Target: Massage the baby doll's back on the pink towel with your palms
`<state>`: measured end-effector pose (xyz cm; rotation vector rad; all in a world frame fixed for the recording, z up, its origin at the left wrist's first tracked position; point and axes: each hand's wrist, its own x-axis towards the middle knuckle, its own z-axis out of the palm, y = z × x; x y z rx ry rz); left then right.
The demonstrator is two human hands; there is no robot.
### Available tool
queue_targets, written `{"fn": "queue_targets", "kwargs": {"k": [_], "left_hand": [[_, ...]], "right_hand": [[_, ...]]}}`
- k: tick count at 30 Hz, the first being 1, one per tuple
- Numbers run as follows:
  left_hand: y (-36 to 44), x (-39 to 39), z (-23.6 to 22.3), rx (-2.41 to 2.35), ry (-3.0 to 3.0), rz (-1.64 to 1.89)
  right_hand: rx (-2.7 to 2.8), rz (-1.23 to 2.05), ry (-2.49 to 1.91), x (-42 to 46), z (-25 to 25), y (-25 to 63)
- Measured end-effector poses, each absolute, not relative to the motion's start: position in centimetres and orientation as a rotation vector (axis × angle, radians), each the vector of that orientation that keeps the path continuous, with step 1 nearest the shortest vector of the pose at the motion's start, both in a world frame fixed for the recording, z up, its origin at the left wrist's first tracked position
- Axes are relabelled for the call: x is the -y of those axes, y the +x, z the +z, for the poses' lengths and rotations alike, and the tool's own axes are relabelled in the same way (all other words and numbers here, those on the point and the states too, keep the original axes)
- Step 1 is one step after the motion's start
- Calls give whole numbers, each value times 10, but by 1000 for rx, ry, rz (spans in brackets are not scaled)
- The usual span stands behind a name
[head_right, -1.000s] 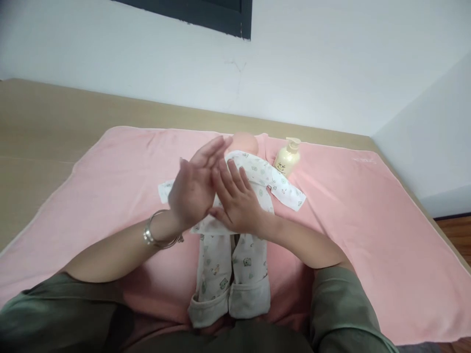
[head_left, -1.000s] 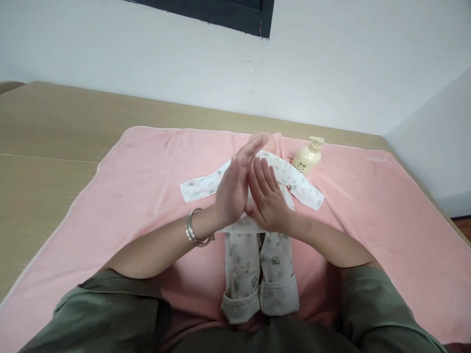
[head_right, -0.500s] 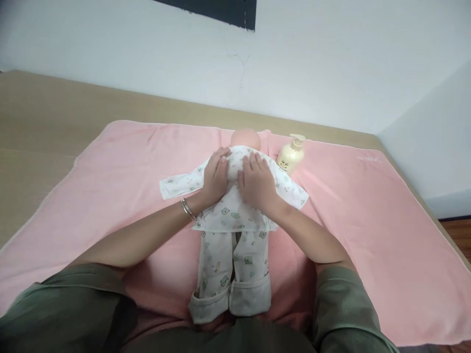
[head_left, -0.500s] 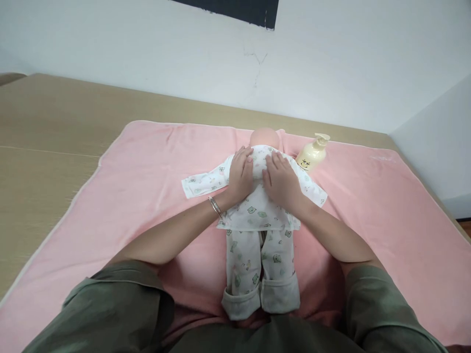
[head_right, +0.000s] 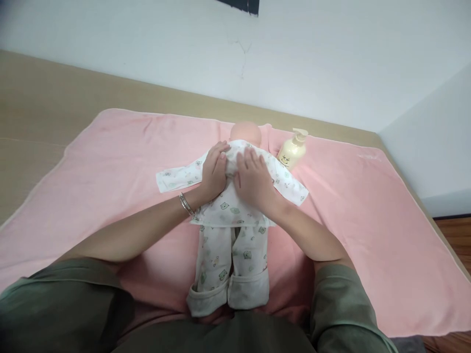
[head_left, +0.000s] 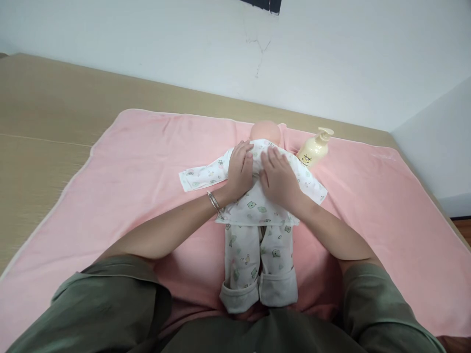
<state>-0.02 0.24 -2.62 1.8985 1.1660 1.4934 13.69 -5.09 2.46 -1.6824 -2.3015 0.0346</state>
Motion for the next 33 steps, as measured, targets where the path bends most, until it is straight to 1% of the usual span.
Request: {"fn": "queue_targets", "kwargs": {"k": [2,4,11,15,19,23,25,27,30,33], "left_hand": [[-1,-3,-26,-1171,1887,1486],[-1,-3,-26,-1173,1889,1477],[1,-6,-27,-1224,1991,1405],[0,-5,-28,-1245,2001,1379],[-1,-2,-29,-1204,1962,1451],[-1,-1,-30,-1142,1944,1523],[0,-1,-30,-1146,1957,1523],[0,-2,-29,-1163,1965,1508],[2,-4,-25,-1193,1962,1449],[5,-4,-21,-1254,1924,1338]], "right_hand": [[2421,45,-1513,63,24,130],[2447,78,-1448,64,24,129],[2202,183,-1753,28,24,150],[2149,90,-1896,47,26,140],[2329,-51,-1704,72,25,127],[2483,32,-1481,53,26,137],[2452,95,-1509,37,27,146],[2344,114,-1653,29,28,149],[2185,-9,-1839,38,28,141],[2274,-130,-1716,61,25,126]]}}
